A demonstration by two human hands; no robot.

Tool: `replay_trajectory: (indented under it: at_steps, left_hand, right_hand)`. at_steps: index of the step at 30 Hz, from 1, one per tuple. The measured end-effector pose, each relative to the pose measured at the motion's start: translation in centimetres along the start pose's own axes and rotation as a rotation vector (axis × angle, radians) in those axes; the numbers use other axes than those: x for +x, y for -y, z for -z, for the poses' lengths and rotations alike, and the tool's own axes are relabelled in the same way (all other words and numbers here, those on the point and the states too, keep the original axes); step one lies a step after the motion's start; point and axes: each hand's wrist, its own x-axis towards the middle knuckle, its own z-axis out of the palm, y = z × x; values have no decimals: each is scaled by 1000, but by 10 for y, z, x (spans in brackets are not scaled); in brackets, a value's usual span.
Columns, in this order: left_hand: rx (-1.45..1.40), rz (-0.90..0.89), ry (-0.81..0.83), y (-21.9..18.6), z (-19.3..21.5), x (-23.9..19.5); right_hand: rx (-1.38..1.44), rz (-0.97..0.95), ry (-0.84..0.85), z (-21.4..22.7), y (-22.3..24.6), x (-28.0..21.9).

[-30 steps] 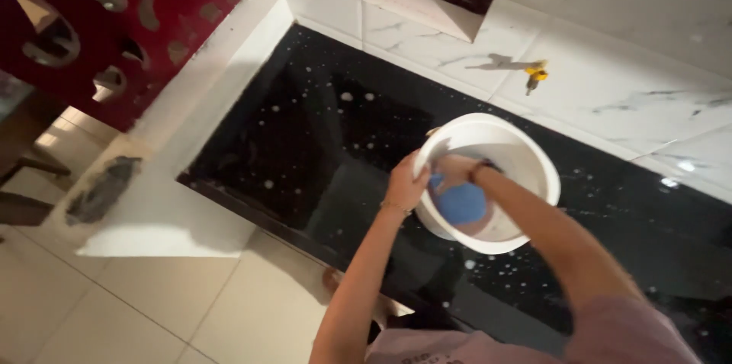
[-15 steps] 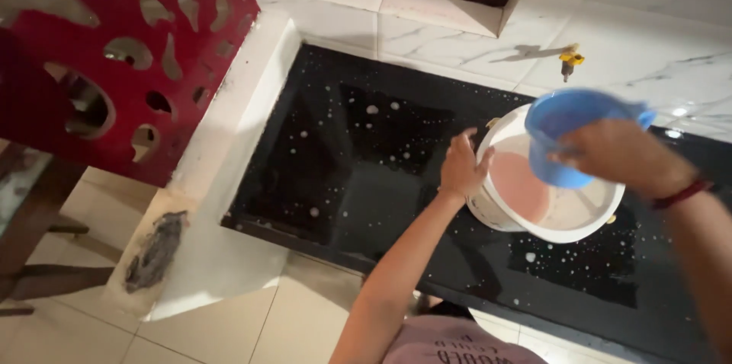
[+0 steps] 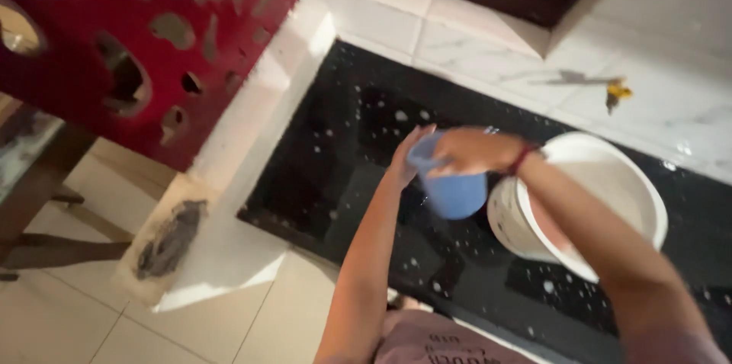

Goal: The recorder is cleaning a black kitchen countertop using water and soap, and then rinsing a small bowl.

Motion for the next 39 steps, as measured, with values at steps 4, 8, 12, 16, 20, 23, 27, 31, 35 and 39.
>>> replay_trajectory:
  at_steps: [4,8,12,16,20,23,27,31,35,39]
  left_hand:
    - [-168,220,-138,10,110,-15]
    - [31,190,-311,19,237,30]
    - [217,-71,-439,18,311,64]
    - [958,-248,-591,-57,279,32]
    - [1789,-442,-619,-133,236,-11]
    - [1998,-334,-521,-169,211,-7]
    - [2086,-349,-442,-179,217,56]
    - [1944,-539,-417,-177,236,144]
    - [1945,-628,-372,-173,207,189]
    - [2623,-681,379,-98,184,203]
  right_hand:
    - [28,226,47,-49,-6,97]
    - [-98,173,129,-50,13,161]
    - [-176,154,51,-58,14,204]
    - [-143,91,38,-51,-2,233]
    - [-90,74,-57,-47,-22,251]
    - [16,98,-180,-47,-43,256]
    - [24,56,-257,-40,-61,256]
    - [42,-48,-374,-33,-69,251]
    - [-51,-41,-497,-43,-95,240]
    - [-188,-49,-663,-44,-105,214]
